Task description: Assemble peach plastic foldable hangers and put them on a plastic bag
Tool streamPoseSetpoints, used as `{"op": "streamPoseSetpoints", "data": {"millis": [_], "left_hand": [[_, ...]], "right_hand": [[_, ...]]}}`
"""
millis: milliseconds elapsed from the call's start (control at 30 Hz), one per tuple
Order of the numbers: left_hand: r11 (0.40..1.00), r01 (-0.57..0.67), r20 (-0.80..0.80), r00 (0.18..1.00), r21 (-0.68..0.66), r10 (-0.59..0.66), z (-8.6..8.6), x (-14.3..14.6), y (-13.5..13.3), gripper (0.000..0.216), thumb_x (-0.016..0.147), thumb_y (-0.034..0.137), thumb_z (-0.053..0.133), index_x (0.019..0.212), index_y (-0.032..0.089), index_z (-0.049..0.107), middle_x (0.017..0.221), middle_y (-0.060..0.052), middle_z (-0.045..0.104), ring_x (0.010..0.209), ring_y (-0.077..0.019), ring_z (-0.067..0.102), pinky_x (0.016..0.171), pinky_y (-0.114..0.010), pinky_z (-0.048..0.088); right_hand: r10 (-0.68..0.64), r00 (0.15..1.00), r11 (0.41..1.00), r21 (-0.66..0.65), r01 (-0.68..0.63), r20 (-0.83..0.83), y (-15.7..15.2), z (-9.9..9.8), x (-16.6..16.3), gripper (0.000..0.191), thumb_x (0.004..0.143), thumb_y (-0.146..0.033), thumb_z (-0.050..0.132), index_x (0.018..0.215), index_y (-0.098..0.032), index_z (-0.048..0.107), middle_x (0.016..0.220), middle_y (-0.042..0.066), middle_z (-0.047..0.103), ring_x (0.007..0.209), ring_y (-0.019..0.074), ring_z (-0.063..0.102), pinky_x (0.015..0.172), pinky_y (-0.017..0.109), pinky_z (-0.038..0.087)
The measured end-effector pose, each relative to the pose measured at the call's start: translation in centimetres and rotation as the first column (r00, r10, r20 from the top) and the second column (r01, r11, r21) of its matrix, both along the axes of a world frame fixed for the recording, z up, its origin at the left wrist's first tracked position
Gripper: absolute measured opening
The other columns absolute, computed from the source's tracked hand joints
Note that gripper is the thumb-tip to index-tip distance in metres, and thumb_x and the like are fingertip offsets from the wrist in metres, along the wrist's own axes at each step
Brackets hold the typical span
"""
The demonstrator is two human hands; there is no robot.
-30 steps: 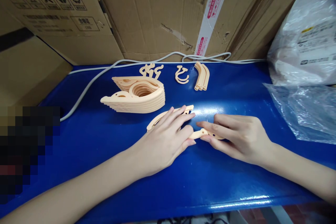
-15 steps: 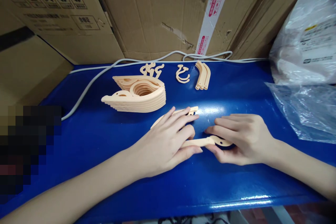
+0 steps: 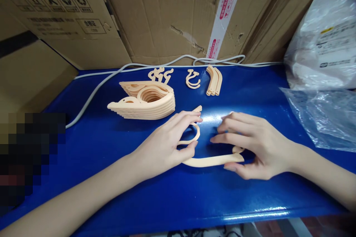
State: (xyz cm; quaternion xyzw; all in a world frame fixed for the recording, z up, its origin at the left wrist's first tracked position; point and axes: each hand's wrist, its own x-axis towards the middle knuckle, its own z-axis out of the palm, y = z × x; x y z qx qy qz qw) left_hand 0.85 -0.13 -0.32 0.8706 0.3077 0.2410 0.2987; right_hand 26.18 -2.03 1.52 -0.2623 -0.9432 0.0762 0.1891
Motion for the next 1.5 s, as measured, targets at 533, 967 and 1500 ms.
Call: {"op": "streamPoseSetpoints", "data": {"millis": [533,967,1500], "left_hand": [[0.991,-0.044,-0.037,0.998,0.130,0.049,-0.1,0.2,-0.3,0.035,0.095,0.016,0.052,0.130,0.018,0.047,0.138,-0.008,0.054,0.133,-0.0177,0.047,0.111,-0.031,0.041],[0.997,-0.026,-0.071,0.997,0.078,0.032,-0.1,0.2,-0.1,0.038,0.093,0.019,0.054,0.129,0.021,0.046,0.140,-0.007,0.053,0.133,-0.0203,0.049,0.107,-0.035,0.046],[0.987,0.041,-0.024,0.999,-0.157,-0.046,0.0,0.1,0.0,0.035,0.095,0.021,0.055,0.129,0.025,0.049,0.144,-0.005,0.051,0.134,-0.0190,0.049,0.112,-0.035,0.043]], "right_hand": [[-0.031,0.995,0.999,0.028,0.029,0.092,-0.7,0.4,-0.5,0.053,0.090,-0.060,0.056,0.108,-0.011,0.065,0.098,0.011,0.070,0.085,0.0223,0.063,0.076,0.036,0.048],[0.031,0.998,0.999,-0.031,-0.030,0.058,-1.1,-0.6,-1.1,0.021,0.098,-0.029,0.052,0.107,-0.016,0.066,0.097,0.008,0.069,0.084,0.0192,0.060,0.072,0.034,0.046],[-0.158,0.987,0.975,-0.158,0.155,-0.005,0.0,-1.5,-0.5,0.023,0.095,-0.038,0.059,0.107,-0.020,0.068,0.106,0.008,0.067,0.095,0.0199,0.060,0.077,0.035,0.041]]}}
